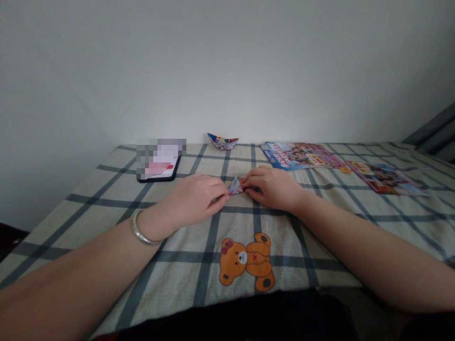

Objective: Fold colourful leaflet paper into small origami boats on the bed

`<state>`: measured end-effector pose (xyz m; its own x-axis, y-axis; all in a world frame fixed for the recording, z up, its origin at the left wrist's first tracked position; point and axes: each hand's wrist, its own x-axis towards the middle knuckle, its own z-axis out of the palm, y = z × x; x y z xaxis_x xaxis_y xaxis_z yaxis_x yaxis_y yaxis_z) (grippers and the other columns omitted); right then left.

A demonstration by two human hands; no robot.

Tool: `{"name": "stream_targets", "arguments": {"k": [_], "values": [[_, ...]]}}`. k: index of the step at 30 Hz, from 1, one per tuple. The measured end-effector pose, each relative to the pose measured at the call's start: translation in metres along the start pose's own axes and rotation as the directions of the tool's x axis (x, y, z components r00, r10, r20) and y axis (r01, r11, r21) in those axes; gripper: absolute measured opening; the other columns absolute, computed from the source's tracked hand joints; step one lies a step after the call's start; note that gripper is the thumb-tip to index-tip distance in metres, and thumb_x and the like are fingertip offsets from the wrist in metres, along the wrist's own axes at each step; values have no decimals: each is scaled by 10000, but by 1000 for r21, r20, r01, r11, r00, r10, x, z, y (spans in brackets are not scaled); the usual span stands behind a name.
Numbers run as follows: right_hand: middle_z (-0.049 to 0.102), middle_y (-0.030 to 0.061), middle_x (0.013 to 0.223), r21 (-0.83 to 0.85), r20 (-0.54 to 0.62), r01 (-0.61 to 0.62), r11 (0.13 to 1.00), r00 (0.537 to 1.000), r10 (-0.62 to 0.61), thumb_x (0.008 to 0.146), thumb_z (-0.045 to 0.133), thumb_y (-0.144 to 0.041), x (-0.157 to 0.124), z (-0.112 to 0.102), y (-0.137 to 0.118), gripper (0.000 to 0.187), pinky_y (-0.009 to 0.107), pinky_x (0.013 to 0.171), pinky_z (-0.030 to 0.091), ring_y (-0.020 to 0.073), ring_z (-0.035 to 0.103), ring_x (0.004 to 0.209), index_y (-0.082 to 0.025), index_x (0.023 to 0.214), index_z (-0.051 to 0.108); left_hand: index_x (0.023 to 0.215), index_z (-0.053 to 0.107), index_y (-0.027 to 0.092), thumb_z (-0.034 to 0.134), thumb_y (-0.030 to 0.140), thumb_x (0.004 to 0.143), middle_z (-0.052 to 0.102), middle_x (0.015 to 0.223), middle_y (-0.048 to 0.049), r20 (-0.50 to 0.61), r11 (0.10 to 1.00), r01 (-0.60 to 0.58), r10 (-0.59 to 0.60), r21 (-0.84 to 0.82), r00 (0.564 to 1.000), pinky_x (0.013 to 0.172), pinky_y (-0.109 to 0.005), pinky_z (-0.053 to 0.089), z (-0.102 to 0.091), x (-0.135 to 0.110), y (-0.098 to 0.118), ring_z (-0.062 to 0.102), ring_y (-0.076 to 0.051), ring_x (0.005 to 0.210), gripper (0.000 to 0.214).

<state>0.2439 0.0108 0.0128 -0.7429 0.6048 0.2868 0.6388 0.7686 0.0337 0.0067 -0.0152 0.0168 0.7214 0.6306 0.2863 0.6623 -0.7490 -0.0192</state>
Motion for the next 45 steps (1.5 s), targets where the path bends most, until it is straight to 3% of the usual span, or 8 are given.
{"name": "stream_targets", "arguments": {"k": [8,13,19,23,29,35,39,45], "values": [[685,61,999,0,-10,-15,1000,1000,15,908,507,-269,1,0,-1,220,303,777,441,197,602,934,-193,974,702,863,703,159,451,293,947,698,909,-71,-4,998,-8,7,-65,1000,825,-354,501,1,4,-4,645,-193,872,297],[701,55,995,-8,-17,-23,1000,1000,23,900,509,-255,2,1,-3,196,304,783,433,199,605,936,-190,975,679,813,668,168,462,256,931,688,1051,-84,-33,993,-23,19,-115,999,867,-368,501,6,3,-5,635,-202,957,254],[716,49,951,-69,9,-19,997,1000,19,903,487,-253,3,0,-6,206,309,749,418,203,608,898,-187,980,665,992,641,170,456,248,928,683,991,-74,-23,998,39,-40,-45,999,870,-388,491,10,1,-2,623,-220,947,211],[718,53,954,-97,14,-17,995,1000,18,893,477,-239,3,0,-7,212,312,736,412,203,608,885,-183,979,663,1094,623,176,463,257,935,669,1063,-69,-22,998,29,-31,-56,999,899,-383,482,11,1,-2,613,-215,992,240],[720,52,939,-119,21,-7,993,1000,10,901,476,-240,4,0,-7,218,304,712,400,195,608,857,-188,986,670,1104,632,164,454,260,950,655,1120,-79,-29,998,7,-9,-60,1000,935,-387,478,13,0,-2,599,-218,1037,254],[720,46,929,-134,4,-49,990,999,50,903,481,-232,3,2,-9,222,289,688,388,190,614,864,-198,1017,668,1147,616,181,457,257,955,652,1147,-59,-57,987,56,-65,-148,996,975,-373,472,15,0,-2,588,-201,1077,261],[713,59,885,-160,-11,-119,980,993,119,896,474,-215,4,2,-12,222,282,641,361,182,613,810,-186,1014,659,1305,512,209,489,215,928,581,1272,-57,-91,975,88,-108,-203,990,1045,-355,440,16,-2,0,541,-189,1182,377],[713,60,888,-55,-74,-282,958,958,277,872,456,-210,4,0,-11,239,272,595,327,176,614,775,-189,1009,651,1483,278,260,518,216,917,350,1497,-98,-55,975,49,-62,-216,997,1136,-391,359,19,-6,3,387,-220,1372,616]]}}
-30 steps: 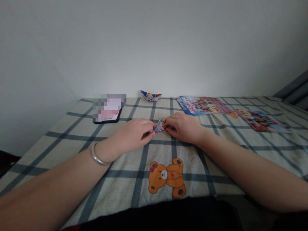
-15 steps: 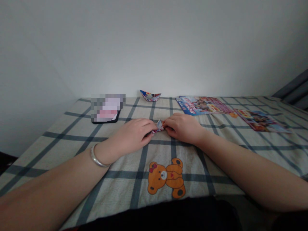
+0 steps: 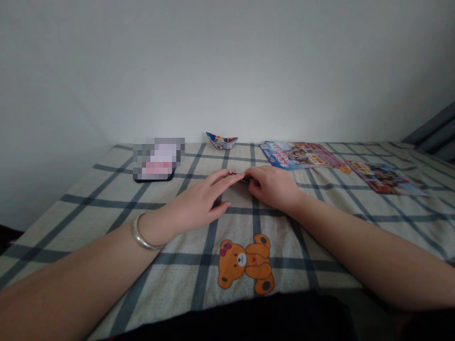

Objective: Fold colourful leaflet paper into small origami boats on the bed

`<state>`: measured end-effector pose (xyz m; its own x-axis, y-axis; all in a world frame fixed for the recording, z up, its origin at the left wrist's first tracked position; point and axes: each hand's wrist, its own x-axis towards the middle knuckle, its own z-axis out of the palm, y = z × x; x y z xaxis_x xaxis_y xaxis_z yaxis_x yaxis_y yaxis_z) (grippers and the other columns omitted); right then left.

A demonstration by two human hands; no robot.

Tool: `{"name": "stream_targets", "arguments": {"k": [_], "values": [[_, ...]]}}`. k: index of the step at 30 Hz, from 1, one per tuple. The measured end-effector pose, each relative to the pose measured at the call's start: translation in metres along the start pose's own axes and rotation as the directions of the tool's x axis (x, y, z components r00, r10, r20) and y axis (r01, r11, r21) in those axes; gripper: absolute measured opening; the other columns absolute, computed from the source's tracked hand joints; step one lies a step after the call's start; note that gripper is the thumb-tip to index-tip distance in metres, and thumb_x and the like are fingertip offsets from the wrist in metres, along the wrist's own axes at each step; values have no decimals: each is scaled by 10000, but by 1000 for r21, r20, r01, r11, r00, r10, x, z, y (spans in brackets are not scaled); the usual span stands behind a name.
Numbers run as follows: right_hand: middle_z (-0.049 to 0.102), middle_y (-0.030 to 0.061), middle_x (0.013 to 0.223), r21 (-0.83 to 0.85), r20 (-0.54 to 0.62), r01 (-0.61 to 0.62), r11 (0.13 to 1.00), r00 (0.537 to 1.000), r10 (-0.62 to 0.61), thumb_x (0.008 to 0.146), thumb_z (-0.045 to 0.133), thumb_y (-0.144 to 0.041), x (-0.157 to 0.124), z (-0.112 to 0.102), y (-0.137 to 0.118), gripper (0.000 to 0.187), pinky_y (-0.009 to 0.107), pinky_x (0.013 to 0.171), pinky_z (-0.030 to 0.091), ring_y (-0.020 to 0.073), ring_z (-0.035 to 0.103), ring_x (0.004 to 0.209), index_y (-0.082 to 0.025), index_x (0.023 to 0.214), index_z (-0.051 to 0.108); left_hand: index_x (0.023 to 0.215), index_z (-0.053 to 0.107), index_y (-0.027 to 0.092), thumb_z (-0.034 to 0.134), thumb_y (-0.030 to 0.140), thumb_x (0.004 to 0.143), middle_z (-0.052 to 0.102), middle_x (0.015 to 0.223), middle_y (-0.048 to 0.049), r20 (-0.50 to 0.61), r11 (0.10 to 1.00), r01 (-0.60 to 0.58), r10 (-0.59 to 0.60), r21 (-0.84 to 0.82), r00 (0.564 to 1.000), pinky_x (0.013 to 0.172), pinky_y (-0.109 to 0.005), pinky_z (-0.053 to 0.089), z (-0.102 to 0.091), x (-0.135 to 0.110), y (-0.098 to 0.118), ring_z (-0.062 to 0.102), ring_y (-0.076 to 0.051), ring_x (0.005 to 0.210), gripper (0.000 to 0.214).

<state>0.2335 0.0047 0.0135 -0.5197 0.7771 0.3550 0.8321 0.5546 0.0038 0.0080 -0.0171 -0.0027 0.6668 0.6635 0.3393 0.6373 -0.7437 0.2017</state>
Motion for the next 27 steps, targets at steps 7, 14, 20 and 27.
{"name": "stream_targets", "arguments": {"k": [7,14,20,27], "values": [[696,24,839,307,-22,18,951,1000,-12,849,523,-222,0,5,2,176,238,636,384,125,596,714,-179,962,651,1504,232,212,491,255,938,344,1514,-143,1,994,-24,24,107,1000,1122,-430,374,1,-1,-1,370,-254,1391,624],[680,5,788,473,-12,15,881,1000,-11,841,564,-234,1,6,3,158,218,610,395,103,584,663,-180,954,661,1446,374,227,502,227,924,415,1451,-151,-10,977,-97,101,192,995,1051,-441,442,1,0,-1,464,-279,1308,537],[701,-4,810,391,19,-63,918,998,60,851,560,-277,0,4,1,187,229,584,375,113,598,664,-217,991,668,1386,451,234,492,238,929,496,1361,-125,-24,966,-107,115,237,993,1033,-458,445,-1,1,0,515,-273,1227,458],[702,-26,768,378,22,-101,920,995,101,871,547,-283,-1,4,1,197,225,550,344,107,600,628,-239,1047,627,1339,504,224,483,234,931,507,1347,-113,-34,951,-106,121,290,992,1043,-463,426,-4,3,1,505,-276,1209,409]]}}
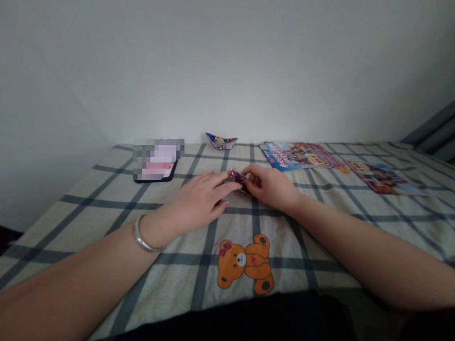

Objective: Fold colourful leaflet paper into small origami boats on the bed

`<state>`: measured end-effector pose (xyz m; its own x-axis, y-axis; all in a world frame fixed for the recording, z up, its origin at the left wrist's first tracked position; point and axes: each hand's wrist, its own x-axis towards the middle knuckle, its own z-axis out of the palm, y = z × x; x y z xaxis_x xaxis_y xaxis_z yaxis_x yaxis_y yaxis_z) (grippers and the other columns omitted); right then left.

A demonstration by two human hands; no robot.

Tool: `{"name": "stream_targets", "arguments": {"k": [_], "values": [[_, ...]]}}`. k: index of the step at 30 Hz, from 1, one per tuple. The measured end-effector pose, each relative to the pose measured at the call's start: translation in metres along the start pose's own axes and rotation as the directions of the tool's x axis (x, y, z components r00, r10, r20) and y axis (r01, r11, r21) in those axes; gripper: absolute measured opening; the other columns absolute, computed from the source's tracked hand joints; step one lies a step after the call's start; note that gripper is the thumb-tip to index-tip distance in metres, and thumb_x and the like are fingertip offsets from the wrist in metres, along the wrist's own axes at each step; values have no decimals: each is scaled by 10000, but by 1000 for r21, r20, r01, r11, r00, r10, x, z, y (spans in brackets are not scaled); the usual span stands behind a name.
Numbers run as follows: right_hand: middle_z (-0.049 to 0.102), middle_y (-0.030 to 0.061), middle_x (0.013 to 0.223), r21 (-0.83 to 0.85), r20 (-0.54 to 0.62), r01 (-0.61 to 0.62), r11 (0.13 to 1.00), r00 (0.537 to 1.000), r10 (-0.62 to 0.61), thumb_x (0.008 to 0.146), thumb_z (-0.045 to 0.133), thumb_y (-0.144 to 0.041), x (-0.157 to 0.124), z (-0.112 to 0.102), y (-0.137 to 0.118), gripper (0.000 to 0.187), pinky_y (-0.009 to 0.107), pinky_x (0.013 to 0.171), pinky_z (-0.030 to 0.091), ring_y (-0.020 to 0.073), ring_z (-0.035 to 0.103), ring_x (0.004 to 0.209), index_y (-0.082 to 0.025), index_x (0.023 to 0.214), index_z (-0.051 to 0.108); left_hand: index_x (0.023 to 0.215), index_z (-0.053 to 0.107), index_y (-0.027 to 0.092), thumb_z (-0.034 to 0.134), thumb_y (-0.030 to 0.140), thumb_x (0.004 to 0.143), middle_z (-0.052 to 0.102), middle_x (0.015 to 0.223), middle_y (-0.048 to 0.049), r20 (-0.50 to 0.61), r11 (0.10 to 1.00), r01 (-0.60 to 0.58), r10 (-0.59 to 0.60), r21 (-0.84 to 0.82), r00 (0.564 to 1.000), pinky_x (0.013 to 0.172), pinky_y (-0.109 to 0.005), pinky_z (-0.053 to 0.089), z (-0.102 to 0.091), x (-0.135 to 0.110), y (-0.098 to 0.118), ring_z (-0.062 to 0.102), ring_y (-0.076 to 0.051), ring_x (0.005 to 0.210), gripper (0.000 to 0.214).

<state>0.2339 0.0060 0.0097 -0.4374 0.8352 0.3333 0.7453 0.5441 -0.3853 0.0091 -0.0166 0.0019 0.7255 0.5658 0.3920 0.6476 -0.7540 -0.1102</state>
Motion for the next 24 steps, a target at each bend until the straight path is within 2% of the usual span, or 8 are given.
{"name": "stream_targets", "arguments": {"k": [11,16,20,24], "values": [[708,-11,788,-55,4,-17,998,1000,17,848,545,-265,1,3,-4,306,240,549,334,142,627,667,-224,1151,567,1274,552,210,490,219,919,544,1323,-108,52,1000,7,-7,-16,999,1022,-467,430,1,2,0,533,-270,1168,360],[714,35,855,-120,28,-13,993,999,17,888,514,-305,3,5,-3,343,256,586,351,174,634,719,-224,1219,556,1345,496,234,456,241,943,504,1386,-108,46,999,-17,19,-40,999,1030,-462,427,4,2,-1,519,-268,1203,405],[708,59,934,-2,63,14,1000,998,-14,916,481,-274,5,3,1,312,260,658,401,171,630,780,-197,1208,559,1379,469,248,454,242,946,491,1396,-115,32,999,-34,34,-9,999,1032,-464,419,4,1,1,520,-273,1198,434],[687,41,864,131,72,25,991,997,-35,925,459,-248,6,3,5,249,256,665,412,159,612,767,-181,1138,571,1371,479,240,463,240,938,489,1391,-120,22,999,-29,28,16,999,1030,-461,420,3,1,2,514,-275,1197,433]]}}
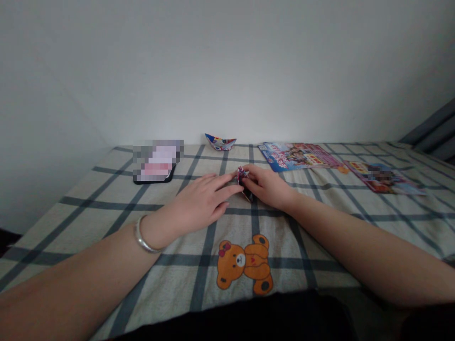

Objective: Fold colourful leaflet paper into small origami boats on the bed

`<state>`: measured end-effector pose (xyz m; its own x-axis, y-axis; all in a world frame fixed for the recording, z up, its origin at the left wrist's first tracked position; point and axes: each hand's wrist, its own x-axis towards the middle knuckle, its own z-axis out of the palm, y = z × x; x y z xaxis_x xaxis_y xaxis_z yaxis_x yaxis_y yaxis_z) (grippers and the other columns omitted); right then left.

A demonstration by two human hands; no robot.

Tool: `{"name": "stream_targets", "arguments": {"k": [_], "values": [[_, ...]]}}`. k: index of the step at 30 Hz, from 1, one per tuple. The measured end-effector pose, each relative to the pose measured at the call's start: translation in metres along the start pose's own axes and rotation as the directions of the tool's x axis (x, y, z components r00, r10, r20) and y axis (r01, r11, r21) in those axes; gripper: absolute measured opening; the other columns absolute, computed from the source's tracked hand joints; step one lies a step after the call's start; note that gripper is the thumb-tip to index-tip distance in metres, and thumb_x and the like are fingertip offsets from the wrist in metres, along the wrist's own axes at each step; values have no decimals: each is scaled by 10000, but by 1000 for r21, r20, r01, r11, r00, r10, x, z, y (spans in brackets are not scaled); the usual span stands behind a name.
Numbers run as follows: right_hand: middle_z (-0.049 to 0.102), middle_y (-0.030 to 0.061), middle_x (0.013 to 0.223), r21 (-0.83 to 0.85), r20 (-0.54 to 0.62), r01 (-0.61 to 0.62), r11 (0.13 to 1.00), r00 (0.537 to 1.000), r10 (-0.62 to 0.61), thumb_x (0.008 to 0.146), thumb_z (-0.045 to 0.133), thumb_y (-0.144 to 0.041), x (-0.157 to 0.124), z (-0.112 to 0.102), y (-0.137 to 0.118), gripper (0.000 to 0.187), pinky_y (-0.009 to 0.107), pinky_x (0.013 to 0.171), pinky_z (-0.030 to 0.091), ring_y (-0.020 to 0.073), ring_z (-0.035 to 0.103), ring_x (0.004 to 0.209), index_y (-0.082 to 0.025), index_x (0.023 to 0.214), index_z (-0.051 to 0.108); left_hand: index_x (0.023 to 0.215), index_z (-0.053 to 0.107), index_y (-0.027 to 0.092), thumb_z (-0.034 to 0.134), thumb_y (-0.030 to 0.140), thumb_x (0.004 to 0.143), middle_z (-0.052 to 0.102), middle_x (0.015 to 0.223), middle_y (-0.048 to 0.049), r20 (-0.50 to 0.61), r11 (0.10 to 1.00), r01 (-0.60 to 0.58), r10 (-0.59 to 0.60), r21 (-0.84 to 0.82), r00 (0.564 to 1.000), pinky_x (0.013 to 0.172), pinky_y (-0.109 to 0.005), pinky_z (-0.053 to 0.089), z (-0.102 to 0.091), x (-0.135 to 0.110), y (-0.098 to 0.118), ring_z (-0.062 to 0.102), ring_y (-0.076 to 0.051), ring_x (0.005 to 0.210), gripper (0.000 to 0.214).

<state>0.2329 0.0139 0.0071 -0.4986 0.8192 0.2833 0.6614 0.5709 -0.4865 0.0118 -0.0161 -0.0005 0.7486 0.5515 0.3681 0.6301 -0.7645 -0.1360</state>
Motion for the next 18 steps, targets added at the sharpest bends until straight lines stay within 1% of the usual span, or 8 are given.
{"name": "stream_targets", "arguments": {"k": [4,9,12,15,18], "values": [[666,25,818,10,3,-7,1000,1000,7,892,497,-236,1,2,0,231,253,637,402,149,588,712,-180,1101,577,1386,463,246,454,242,944,477,1403,-122,-6,1000,-6,6,9,1000,1028,-463,422,1,0,-1,503,-277,1210,443],[681,32,825,-104,34,-58,993,997,62,885,515,-280,3,3,0,157,254,607,367,155,578,709,-200,969,621,1398,443,246,447,231,945,459,1415,-115,4,1000,-19,19,-2,1000,1034,-456,422,2,-1,-2,498,-271,1222,453],[691,42,799,-182,33,-90,979,995,97,898,496,-305,3,3,0,178,258,575,339,162,578,685,-201,918,639,1399,436,258,445,220,947,442,1435,-107,10,1000,-20,20,-17,1000,1042,-446,416,3,-1,-1,492,-261,1239,454],[694,43,778,-210,46,-87,974,994,99,905,473,-276,3,1,0,192,257,570,338,161,582,670,-196,886,646,1341,495,247,447,210,942,467,1413,-104,10,1000,-24,25,-15,1000,1031,-446,423,1,1,0,514,-259,1211,403],[713,53,858,-223,61,-56,973,996,72,906,464,-230,3,0,-1,185,259,625,378,172,612,742,-194,933,644,1266,550,225,451,202,933,512,1364,-110,16,1000,-19,19,-21,1000,1005,-452,440,0,1,1,542,-262,1167,348]]}}
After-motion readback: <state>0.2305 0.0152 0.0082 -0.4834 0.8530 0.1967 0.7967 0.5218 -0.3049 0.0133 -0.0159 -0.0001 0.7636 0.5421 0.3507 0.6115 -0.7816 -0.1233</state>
